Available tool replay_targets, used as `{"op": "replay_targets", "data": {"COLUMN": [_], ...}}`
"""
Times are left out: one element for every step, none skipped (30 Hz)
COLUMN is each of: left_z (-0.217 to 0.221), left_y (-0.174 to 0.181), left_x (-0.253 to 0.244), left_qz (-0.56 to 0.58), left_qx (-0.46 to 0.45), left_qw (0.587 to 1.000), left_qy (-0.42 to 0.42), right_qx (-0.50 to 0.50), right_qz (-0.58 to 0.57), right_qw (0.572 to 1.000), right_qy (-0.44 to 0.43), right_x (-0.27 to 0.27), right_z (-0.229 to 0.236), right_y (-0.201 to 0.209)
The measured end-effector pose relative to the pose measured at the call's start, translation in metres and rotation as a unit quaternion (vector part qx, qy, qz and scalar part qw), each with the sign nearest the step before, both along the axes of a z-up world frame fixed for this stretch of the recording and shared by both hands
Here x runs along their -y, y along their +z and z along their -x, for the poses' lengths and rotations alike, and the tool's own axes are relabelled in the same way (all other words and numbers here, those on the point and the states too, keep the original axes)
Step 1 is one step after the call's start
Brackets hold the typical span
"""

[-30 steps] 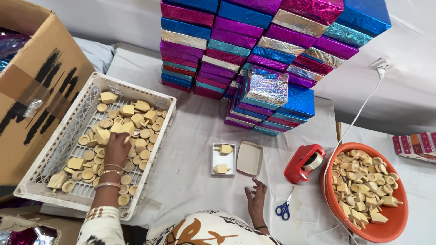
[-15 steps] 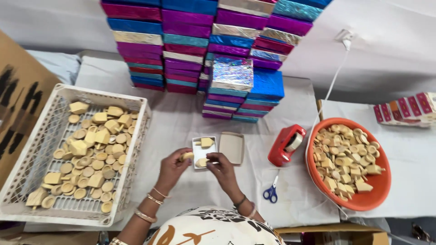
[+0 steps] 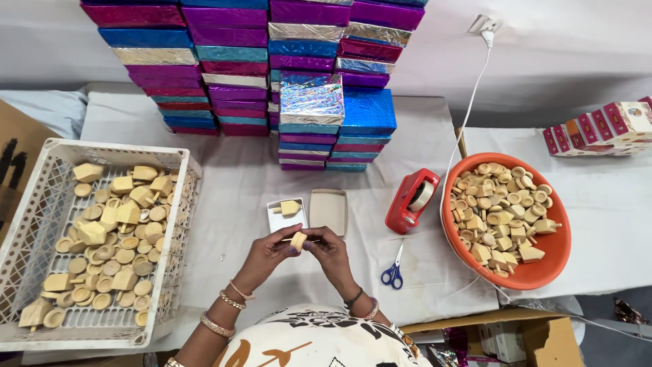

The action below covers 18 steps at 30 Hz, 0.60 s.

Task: The person places wooden pieces into a small box, closes it, and wraps it in shiny foil paper. They use a tape dispenser to secure the wrapping and place the finished gift on a stack of other wrapped boxes.

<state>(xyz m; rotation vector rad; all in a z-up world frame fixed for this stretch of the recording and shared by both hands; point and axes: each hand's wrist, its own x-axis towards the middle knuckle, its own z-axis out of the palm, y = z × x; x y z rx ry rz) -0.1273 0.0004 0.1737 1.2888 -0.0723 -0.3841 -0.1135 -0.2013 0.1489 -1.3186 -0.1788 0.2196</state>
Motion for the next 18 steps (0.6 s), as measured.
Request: {"op": "replay_targets", "data": {"left_z": [-0.001, -0.003, -0.005, -0.005, -0.007, -0.008, -0.007, -0.007, -0.008, -0.008, -0.007, -0.007, -0.007, -0.006, -0.006, -0.005, -0.004, -0.003], "left_y": [0.0, 0.0, 0.0, 0.002, 0.004, 0.006, 0.007, 0.008, 0.01, 0.011, 0.012, 0.012, 0.011, 0.009, 0.007, 0.011, 0.013, 0.016], "left_x": [0.0, 0.0, 0.0, 0.001, 0.001, 0.002, 0.003, 0.004, 0.005, 0.006, 0.007, 0.008, 0.009, 0.01, 0.01, 0.012, 0.014, 0.016], "left_qz": [0.0, -0.001, -0.002, -0.002, -0.01, -0.017, -0.017, -0.037, -0.056, -0.056, -0.062, -0.067, -0.067, -0.084, -0.102, -0.102, -0.136, -0.17], "left_qx": [-0.001, 0.012, 0.026, 0.026, 0.022, 0.019, 0.018, 0.003, -0.012, -0.012, -0.022, -0.031, -0.033, 0.001, 0.036, 0.035, 0.06, 0.086], "left_qw": [1.0, 1.0, 1.0, 1.0, 1.0, 1.0, 1.0, 0.999, 0.998, 0.998, 0.998, 0.997, 0.997, 0.996, 0.994, 0.994, 0.989, 0.981], "left_qy": [-0.001, 0.005, 0.012, 0.011, 0.01, 0.009, 0.008, 0.009, 0.01, 0.01, 0.01, 0.011, 0.011, 0.013, 0.016, 0.016, 0.024, 0.031], "right_qx": [-0.001, -0.003, -0.006, -0.006, -0.007, -0.008, -0.009, -0.02, -0.032, -0.032, -0.043, -0.054, -0.056, -0.069, -0.082, -0.083, -0.094, -0.104], "right_qz": [0.0, 0.004, 0.008, 0.007, 0.006, 0.005, 0.004, -0.009, -0.022, -0.022, -0.037, -0.051, -0.051, -0.056, -0.062, -0.062, -0.073, -0.084], "right_qw": [1.0, 1.0, 1.0, 1.0, 1.0, 1.0, 1.0, 1.0, 0.999, 0.999, 0.998, 0.996, 0.996, 0.995, 0.993, 0.993, 0.99, 0.987], "right_qy": [-0.001, 0.007, 0.015, 0.014, 0.016, 0.018, 0.018, 0.022, 0.027, 0.027, 0.036, 0.046, 0.046, 0.055, 0.064, 0.065, 0.074, 0.084], "right_x": [0.002, 0.004, 0.005, 0.007, 0.008, 0.009, 0.011, 0.013, 0.014, 0.015, 0.017, 0.018, 0.018, 0.019, 0.019, 0.019, 0.019, 0.019], "right_z": [0.001, 0.003, 0.003, 0.004, 0.003, 0.003, 0.003, 0.003, 0.002, 0.002, 0.002, 0.002, 0.003, 0.004, 0.004, 0.005, 0.005, 0.006], "right_y": [0.001, 0.002, 0.003, 0.004, 0.005, 0.006, 0.001, -0.004, -0.009, -0.01, -0.012, -0.013, -0.009, -0.005, -0.001, 0.0, 0.002, 0.003]}}
